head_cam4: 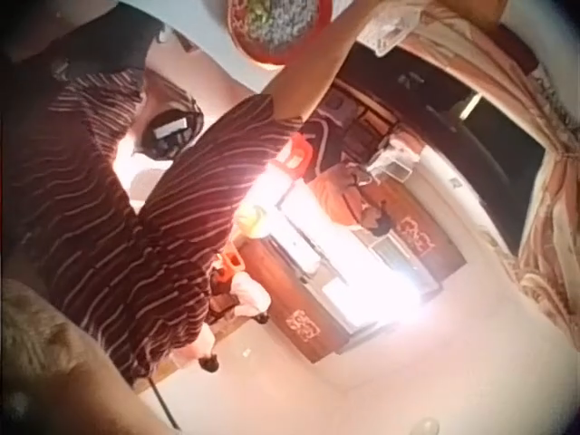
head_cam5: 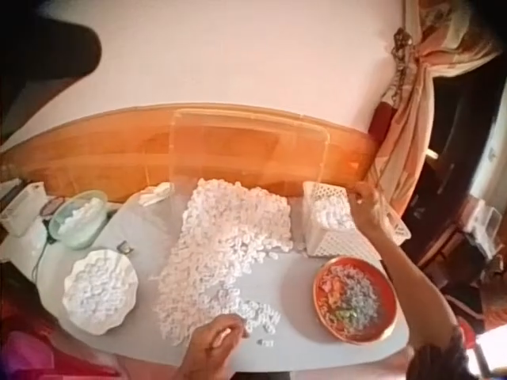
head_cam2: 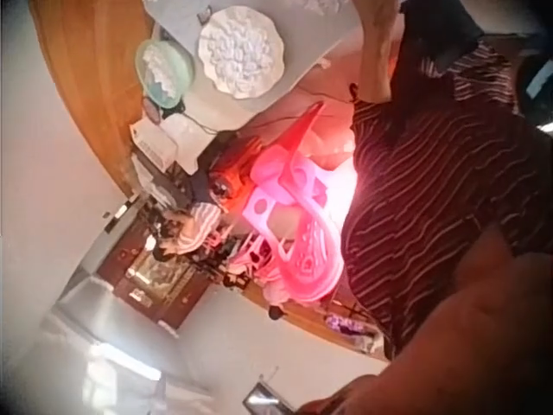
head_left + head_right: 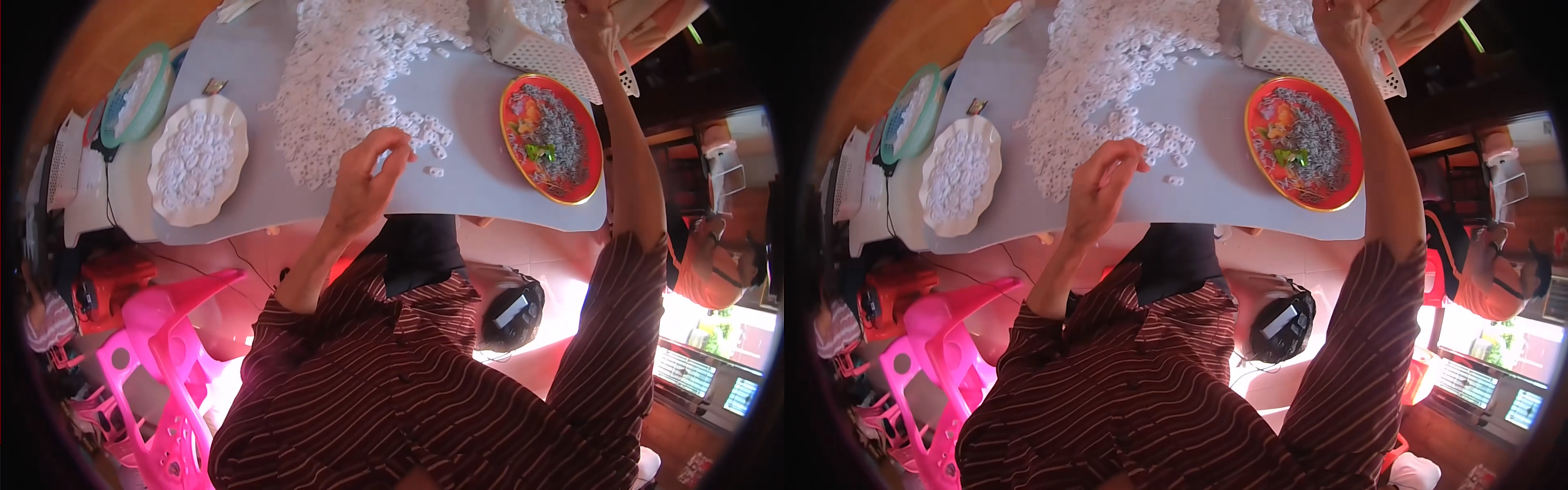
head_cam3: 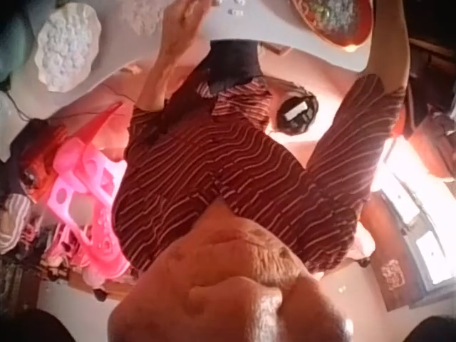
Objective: Manual assembly of small white plastic components by inserting green and red plastic bits.
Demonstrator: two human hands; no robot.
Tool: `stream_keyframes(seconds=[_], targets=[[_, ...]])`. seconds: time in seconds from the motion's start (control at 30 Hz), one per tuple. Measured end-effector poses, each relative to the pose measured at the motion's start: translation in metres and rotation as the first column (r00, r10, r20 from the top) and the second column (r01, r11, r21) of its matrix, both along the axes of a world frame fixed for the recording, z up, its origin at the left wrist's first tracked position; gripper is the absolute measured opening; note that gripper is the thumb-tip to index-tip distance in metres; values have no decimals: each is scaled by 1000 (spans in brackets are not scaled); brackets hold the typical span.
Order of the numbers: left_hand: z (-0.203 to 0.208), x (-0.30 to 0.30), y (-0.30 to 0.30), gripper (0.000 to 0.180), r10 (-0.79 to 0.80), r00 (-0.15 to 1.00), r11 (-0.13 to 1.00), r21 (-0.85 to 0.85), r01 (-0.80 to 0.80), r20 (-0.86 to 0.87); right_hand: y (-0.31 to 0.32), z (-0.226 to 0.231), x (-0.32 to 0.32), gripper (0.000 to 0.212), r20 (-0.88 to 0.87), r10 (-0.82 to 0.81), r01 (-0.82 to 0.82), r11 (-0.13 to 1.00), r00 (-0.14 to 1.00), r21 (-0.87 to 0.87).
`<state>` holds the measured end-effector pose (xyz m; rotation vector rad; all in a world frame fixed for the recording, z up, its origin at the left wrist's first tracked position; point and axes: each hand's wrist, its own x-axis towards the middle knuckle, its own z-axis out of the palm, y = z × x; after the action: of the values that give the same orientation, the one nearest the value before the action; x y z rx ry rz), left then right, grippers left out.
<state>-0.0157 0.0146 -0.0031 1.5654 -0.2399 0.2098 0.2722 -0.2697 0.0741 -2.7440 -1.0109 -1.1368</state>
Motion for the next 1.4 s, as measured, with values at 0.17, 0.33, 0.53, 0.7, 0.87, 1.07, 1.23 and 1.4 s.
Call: stream_keyframes(seconds=[0.17,0.33,0.53,0.7,0.87,1.07,1.23,1.4], targets=[[10,-4,2,11,-178,984,978,-115,173,-34,92,11,-124,18,-358,251,-21,843,900,538],[4,4,-1,11,-117,992,991,63,119,-42,142,-58,-122,21,-547,317,-86,910,775,405],[-2,6,10,12,164,986,983,-88,-161,28,167,-57,-136,22,-608,378,-190,917,698,352],[-1,9,9,13,104,990,874,-466,-138,-98,136,-53,-138,19,-703,235,-34,957,671,287],[-3,7,9,14,72,997,870,-487,-80,-36,116,-44,-154,17,-674,287,-66,941,680,333],[-7,8,6,12,53,999,931,-362,-45,11,112,-50,-163,17,-708,269,-146,962,653,231],[-1,5,4,12,33,999,970,-241,-33,-5,106,-48,-161,16,-731,260,-161,965,631,205],[3,4,2,10,62,997,996,-69,-59,44,112,-44,-174,17,-761,272,-55,953,588,298]])
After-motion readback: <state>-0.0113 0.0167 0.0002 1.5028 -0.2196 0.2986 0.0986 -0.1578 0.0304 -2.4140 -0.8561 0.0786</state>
